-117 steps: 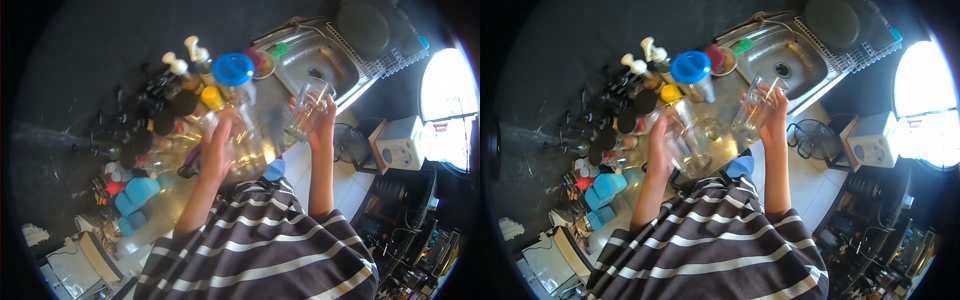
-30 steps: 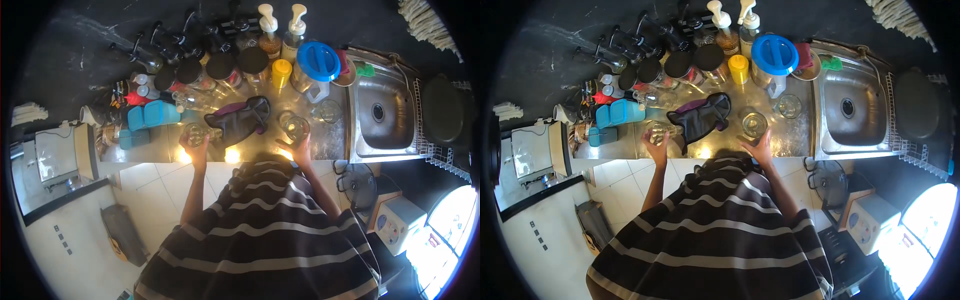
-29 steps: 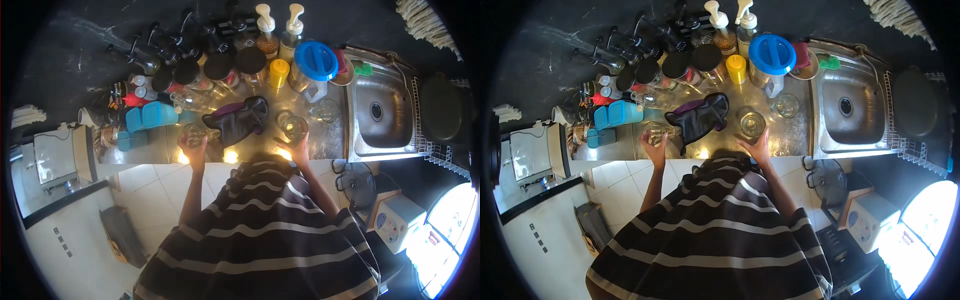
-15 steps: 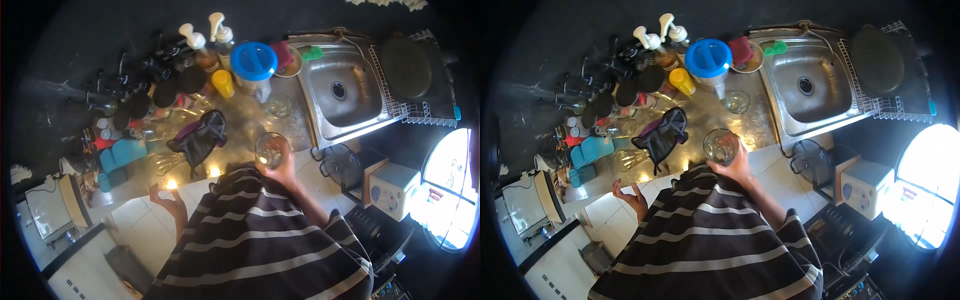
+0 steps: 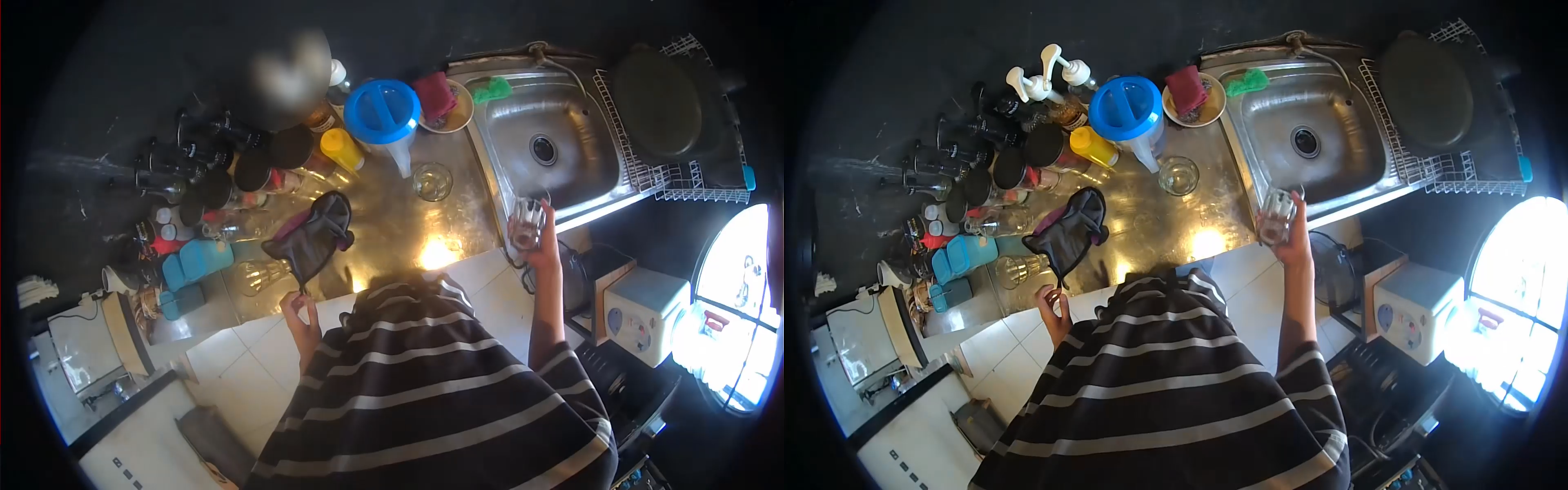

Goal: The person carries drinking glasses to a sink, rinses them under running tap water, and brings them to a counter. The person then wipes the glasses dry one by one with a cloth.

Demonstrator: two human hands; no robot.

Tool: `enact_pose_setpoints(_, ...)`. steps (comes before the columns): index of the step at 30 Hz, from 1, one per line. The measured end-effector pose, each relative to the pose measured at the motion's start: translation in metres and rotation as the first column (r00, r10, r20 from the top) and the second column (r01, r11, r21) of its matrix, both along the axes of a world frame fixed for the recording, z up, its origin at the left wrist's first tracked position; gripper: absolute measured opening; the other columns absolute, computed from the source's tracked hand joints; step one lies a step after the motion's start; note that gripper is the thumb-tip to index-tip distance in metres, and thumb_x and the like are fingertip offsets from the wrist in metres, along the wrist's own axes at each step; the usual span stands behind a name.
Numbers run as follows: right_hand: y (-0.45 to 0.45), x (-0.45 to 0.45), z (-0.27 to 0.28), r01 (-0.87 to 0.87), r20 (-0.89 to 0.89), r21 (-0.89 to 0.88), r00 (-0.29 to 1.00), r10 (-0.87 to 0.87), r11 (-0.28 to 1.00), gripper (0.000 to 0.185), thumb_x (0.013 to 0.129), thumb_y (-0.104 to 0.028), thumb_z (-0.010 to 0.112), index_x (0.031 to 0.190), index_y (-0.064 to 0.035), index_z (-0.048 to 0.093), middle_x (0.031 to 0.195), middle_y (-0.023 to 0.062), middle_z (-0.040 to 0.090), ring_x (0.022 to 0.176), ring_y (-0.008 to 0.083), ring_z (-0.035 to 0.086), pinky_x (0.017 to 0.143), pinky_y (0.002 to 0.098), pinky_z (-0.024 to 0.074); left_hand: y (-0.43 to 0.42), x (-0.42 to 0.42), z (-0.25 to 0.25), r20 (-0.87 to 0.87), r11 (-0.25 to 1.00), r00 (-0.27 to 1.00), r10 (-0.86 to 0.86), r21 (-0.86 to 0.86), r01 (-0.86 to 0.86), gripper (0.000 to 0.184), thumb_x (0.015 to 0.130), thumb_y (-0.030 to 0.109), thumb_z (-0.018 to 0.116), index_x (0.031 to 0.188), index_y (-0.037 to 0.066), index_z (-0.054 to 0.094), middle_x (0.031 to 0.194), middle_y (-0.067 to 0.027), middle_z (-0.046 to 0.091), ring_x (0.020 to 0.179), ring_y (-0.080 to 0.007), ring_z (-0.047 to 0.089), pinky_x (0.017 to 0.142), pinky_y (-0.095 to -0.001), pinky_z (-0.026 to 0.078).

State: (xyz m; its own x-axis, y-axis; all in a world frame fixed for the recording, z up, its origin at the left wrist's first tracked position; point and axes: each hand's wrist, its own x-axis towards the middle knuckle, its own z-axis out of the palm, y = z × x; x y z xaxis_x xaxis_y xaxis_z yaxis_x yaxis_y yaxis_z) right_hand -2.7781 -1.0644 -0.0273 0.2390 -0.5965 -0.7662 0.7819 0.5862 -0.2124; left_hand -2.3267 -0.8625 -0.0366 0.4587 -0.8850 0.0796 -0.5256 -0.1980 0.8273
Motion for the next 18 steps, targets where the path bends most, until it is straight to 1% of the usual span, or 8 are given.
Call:
enact_pose_setpoints(2,0.022,0.022,0.029,-0.007,-0.213,-0.056,0.977,-0.005,0.998,0.057,0.080,-0.051,0.057,0.104,-0.0002,0.053,0.089,0.0148,0.059,0.079,0.0263,0.061,0.075,0.0371,0.0522,0.001,-0.004,0.002,0.021,0.999,1.000,0.007,0.033,-0.008,0.029,0.084,0.000,0.054,0.112,0.001,0.045,0.108,-0.0107,0.048,0.092,-0.0183,0.054,0.083,-0.0296,0.044)
enact_pose_setpoints(5,0.059,0.034,0.016,-0.377,-0.377,-0.398,0.898,0.225,0.836,0.038,0.090,-0.036,0.050,0.111,-0.0040,0.049,0.093,0.0110,0.060,0.085,0.0238,0.062,0.075,0.0380,0.0514,0.006,-0.005,-0.005,0.026,0.997,0.999,0.042,0.059,-0.043,0.028,0.082,0.002,0.058,0.108,0.003,0.048,0.102,-0.0109,0.049,0.090,-0.0207,0.054,0.079,-0.0327,0.046)
enact_pose_setpoints(6,0.065,0.046,0.008,-0.502,-0.552,-0.263,0.779,0.298,0.824,0.042,0.087,-0.029,0.057,0.118,-0.0039,0.044,0.098,0.0123,0.060,0.089,0.0241,0.062,0.079,0.0352,0.0506,0.006,-0.007,-0.005,0.024,0.996,0.999,0.044,0.078,-0.046,0.027,0.082,0.002,0.058,0.107,0.003,0.049,0.102,-0.0106,0.050,0.090,-0.0208,0.054,0.078,-0.0327,0.046)
enact_pose_setpoints(10,0.058,0.134,-0.009,-0.702,-0.748,-0.492,0.644,0.162,0.515,0.062,0.073,-0.023,0.074,0.121,-0.0024,0.041,0.100,0.0098,0.060,0.091,0.0187,0.060,0.077,0.0315,0.0490,0.000,-0.011,-0.008,0.052,0.993,0.999,0.014,0.113,-0.020,0.015,0.082,0.002,0.058,0.095,0.004,0.053,0.094,-0.0094,0.052,0.089,-0.0217,0.054,0.074,-0.0325,0.046)
enact_pose_setpoints(12,0.043,0.172,0.009,-0.909,-0.962,-0.171,0.238,0.136,0.381,0.070,0.069,-0.027,0.076,0.122,-0.0019,0.038,0.098,0.0138,0.061,0.095,0.0230,0.060,0.078,0.0334,0.0487,-0.001,-0.009,-0.004,0.019,0.993,1.000,-0.010,0.122,0.008,0.012,0.082,0.004,0.060,0.093,0.005,0.055,0.091,-0.0083,0.055,0.085,-0.0207,0.056,0.074,-0.0322,0.046)
enact_pose_setpoints(13,0.035,0.188,-0.001,-0.923,-0.976,-0.120,0.177,0.126,0.364,0.086,0.060,-0.033,0.082,0.125,-0.0030,0.035,0.103,0.0165,0.060,0.100,0.0280,0.059,0.083,0.0362,0.0472,0.002,-0.005,-0.005,-0.032,0.989,0.999,-0.009,0.145,0.013,0.012,0.082,0.005,0.060,0.094,0.005,0.055,0.091,-0.0081,0.055,0.084,-0.0201,0.057,0.073,-0.0321,0.047)
enact_pose_setpoints(16,0.025,0.220,-0.010,-0.931,-0.976,-0.217,0.214,-0.041,0.294,0.088,0.058,-0.036,0.082,0.127,-0.0050,0.036,0.107,0.0167,0.059,0.101,0.0321,0.058,0.084,0.0390,0.0464,0.014,0.006,-0.012,-0.125,0.988,0.992,0.025,0.156,-0.005,0.010,0.085,0.008,0.059,0.094,0.004,0.055,0.091,-0.0075,0.058,0.079,-0.0178,0.059,0.071,-0.0305,0.048)
enact_pose_setpoints(18,0.023,0.232,-0.040,-0.935,-0.974,-0.225,0.223,-0.041,0.275,0.084,0.058,-0.032,0.082,0.123,-0.0023,0.039,0.108,0.0182,0.059,0.102,0.0311,0.057,0.085,0.0390,0.0454,0.029,0.012,-0.018,-0.239,0.949,0.963,0.123,0.312,-0.044,0.011,0.086,0.010,0.058,0.094,0.004,0.055,0.092,-0.0074,0.060,0.077,-0.0167,0.061,0.068,-0.0288,0.049)
